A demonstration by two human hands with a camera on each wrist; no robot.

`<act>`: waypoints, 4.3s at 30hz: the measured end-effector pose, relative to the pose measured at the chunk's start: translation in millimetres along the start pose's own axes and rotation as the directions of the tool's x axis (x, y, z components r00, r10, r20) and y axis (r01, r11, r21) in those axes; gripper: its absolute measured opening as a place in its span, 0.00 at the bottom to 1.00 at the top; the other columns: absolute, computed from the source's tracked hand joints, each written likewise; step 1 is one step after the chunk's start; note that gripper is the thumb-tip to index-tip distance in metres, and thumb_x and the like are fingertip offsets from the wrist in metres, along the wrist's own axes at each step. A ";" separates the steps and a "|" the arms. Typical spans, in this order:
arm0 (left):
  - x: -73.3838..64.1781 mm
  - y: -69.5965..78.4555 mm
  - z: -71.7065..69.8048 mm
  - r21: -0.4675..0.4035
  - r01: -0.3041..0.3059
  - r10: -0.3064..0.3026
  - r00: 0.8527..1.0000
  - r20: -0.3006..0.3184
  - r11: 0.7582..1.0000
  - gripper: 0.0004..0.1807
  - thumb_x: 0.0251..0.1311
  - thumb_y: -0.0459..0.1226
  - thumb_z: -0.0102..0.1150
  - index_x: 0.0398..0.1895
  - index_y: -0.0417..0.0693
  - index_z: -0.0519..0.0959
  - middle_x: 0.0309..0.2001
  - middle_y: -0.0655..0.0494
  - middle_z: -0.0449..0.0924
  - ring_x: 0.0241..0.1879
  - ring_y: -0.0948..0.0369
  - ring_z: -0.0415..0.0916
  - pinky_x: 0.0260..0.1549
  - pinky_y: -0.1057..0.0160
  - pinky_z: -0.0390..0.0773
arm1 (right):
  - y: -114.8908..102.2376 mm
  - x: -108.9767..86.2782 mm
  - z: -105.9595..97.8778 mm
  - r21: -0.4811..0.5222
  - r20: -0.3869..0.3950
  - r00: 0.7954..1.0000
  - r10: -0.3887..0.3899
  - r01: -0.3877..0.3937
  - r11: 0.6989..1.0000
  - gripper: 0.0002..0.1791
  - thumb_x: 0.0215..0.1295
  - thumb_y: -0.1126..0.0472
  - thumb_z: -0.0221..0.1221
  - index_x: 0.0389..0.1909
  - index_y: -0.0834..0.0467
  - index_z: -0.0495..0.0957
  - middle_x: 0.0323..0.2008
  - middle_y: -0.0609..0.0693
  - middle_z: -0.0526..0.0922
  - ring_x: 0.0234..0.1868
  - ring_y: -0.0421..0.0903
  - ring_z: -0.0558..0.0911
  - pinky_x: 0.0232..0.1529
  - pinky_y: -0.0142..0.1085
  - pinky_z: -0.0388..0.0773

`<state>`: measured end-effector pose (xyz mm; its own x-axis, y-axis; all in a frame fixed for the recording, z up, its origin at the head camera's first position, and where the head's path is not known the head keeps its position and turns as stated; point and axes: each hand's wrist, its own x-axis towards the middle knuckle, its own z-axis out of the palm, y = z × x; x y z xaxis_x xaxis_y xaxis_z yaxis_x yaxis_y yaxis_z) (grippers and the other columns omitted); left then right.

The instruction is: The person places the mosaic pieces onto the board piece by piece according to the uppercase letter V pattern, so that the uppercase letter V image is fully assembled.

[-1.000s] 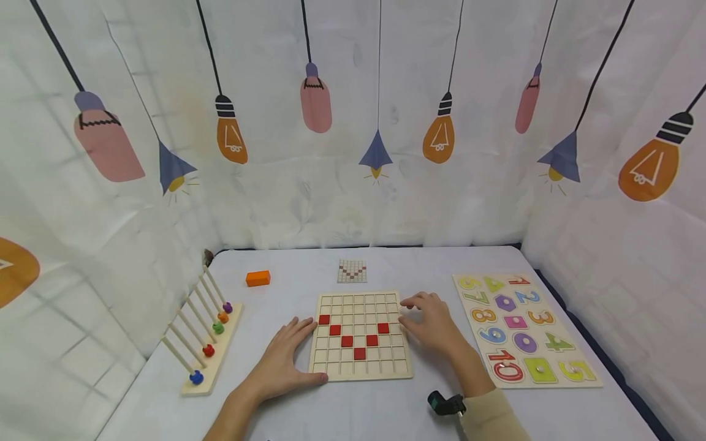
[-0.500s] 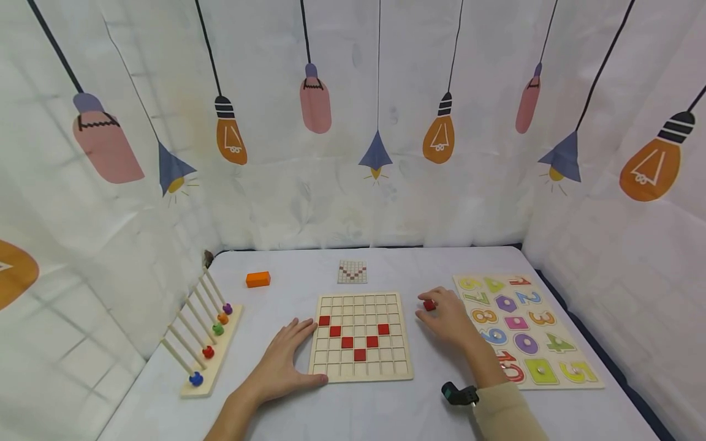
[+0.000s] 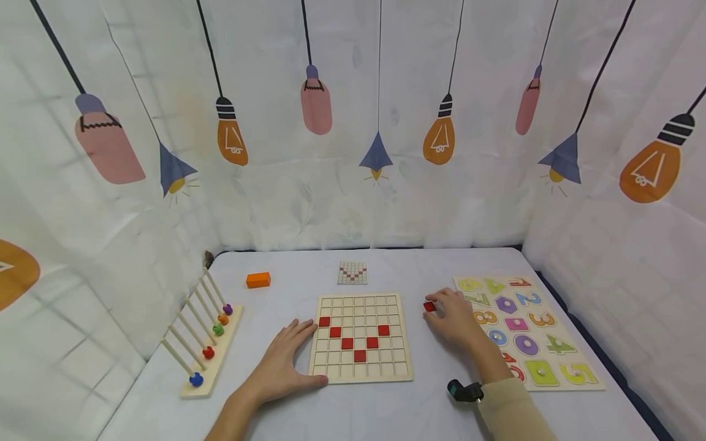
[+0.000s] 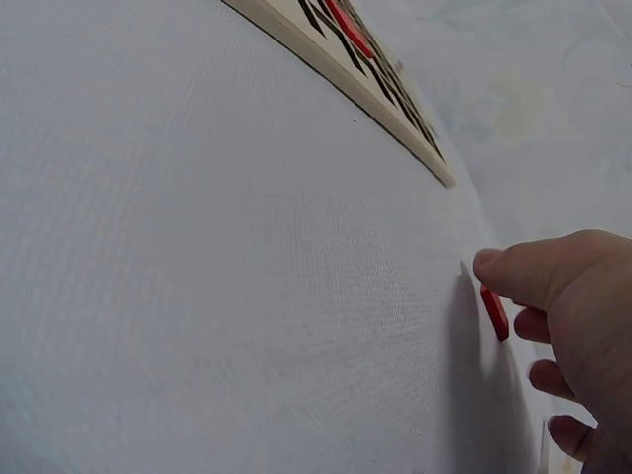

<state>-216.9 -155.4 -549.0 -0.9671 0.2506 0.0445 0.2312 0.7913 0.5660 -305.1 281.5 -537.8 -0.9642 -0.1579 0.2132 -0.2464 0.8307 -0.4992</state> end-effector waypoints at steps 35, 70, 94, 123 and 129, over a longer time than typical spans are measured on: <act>-0.6 1.3 -1.0 -0.008 -0.001 0.001 1.000 -0.010 1.000 0.68 0.40 0.78 0.77 0.86 0.61 0.69 0.86 0.60 0.66 0.91 0.47 0.49 0.89 0.33 0.52 | -2.1 -5.5 10.7 -0.094 -0.051 0.999 0.008 -0.013 0.995 0.14 0.76 0.54 0.71 0.58 0.50 0.89 0.60 0.52 0.86 0.62 0.57 0.76 0.56 0.54 0.64; -1.8 2.0 -1.1 -0.019 -0.002 0.002 1.000 -0.004 1.000 0.68 0.40 0.78 0.78 0.86 0.61 0.69 0.86 0.59 0.66 0.91 0.47 0.48 0.89 0.33 0.50 | -19.4 -5.4 21.2 0.011 -0.032 0.996 -0.082 0.082 0.997 0.13 0.75 0.52 0.73 0.57 0.47 0.90 0.53 0.42 0.88 0.56 0.46 0.81 0.60 0.50 0.82; -0.4 0.2 1.0 0.000 -0.001 0.001 1.000 0.002 1.000 0.69 0.40 0.79 0.76 0.86 0.61 0.68 0.87 0.59 0.65 0.91 0.47 0.48 0.89 0.33 0.51 | -53.0 -7.7 38.7 0.066 0.014 0.987 -0.159 0.157 0.985 0.15 0.72 0.54 0.75 0.57 0.47 0.91 0.53 0.40 0.87 0.58 0.43 0.80 0.64 0.51 0.83; 0.8 -0.7 1.2 -0.003 0.005 -0.005 1.000 0.003 1.000 0.69 0.39 0.80 0.75 0.86 0.63 0.68 0.87 0.61 0.65 0.91 0.47 0.49 0.89 0.32 0.51 | -57.9 -4.7 40.4 0.065 0.098 0.989 -0.114 0.108 0.992 0.15 0.76 0.53 0.72 0.60 0.46 0.89 0.56 0.40 0.85 0.61 0.43 0.79 0.67 0.51 0.83; 0.9 -0.9 1.6 0.004 0.001 -0.001 1.000 0.001 1.000 0.69 0.40 0.81 0.75 0.86 0.63 0.68 0.87 0.61 0.65 0.91 0.48 0.49 0.89 0.33 0.51 | -57.8 -5.1 38.8 0.108 0.091 0.991 -0.103 0.093 0.990 0.18 0.76 0.53 0.71 0.63 0.46 0.88 0.58 0.40 0.85 0.63 0.45 0.79 0.70 0.53 0.82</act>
<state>-217.8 -154.9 -550.8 -0.9672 0.2502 0.0426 0.2302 0.7937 0.5631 -289.8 213.6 -542.7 -0.9387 -0.2904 0.1860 -0.3440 0.7500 -0.5650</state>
